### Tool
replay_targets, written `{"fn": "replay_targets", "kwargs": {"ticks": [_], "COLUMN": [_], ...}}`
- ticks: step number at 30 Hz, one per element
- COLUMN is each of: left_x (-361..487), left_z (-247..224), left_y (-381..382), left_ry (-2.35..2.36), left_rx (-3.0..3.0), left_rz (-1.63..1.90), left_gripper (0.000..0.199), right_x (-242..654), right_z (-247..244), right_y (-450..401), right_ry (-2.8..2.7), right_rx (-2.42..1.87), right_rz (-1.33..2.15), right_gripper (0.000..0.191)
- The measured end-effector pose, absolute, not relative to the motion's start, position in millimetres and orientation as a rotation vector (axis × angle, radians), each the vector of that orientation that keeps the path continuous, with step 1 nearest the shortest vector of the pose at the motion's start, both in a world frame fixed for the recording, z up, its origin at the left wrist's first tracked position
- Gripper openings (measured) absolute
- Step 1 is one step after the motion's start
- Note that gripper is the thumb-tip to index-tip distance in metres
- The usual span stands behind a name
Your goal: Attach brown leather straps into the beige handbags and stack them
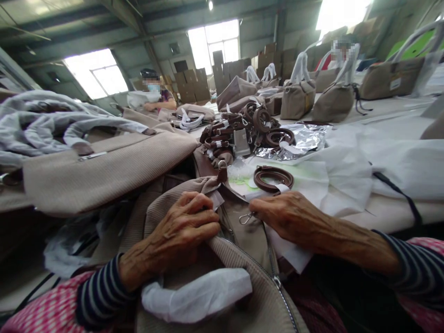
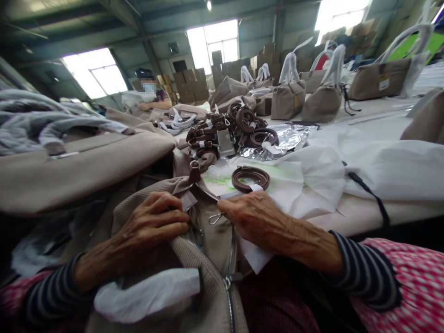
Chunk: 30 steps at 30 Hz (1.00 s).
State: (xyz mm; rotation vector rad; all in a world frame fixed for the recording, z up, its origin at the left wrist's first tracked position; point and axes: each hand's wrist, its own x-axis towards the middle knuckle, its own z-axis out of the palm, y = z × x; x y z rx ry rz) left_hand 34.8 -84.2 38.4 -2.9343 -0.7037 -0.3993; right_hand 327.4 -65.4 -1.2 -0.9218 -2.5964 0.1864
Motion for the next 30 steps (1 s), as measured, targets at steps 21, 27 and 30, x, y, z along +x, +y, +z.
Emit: {"fn": "replay_targets", "kwargs": {"ticks": [21,27,30], "left_x": [71,80,84], "left_z": [56,55,52], "left_y": [-105,-114,-115], "left_ry": [-1.222,-1.417,-1.369], "left_rx": [-3.003,-2.871,-2.809], "left_rz": [-0.156,-0.032,0.011], "left_gripper": [0.017,0.012,0.023], "right_x": [327,335,338], "right_z": [-25,-29,-30], "right_y": [-80,-77,-75], "right_ry": [-2.650,-2.584,-2.578], "right_rx": [-0.861,-0.773,-0.735], "right_rz": [0.251,0.298,0.300], "right_gripper": [0.020,0.022,0.023]}}
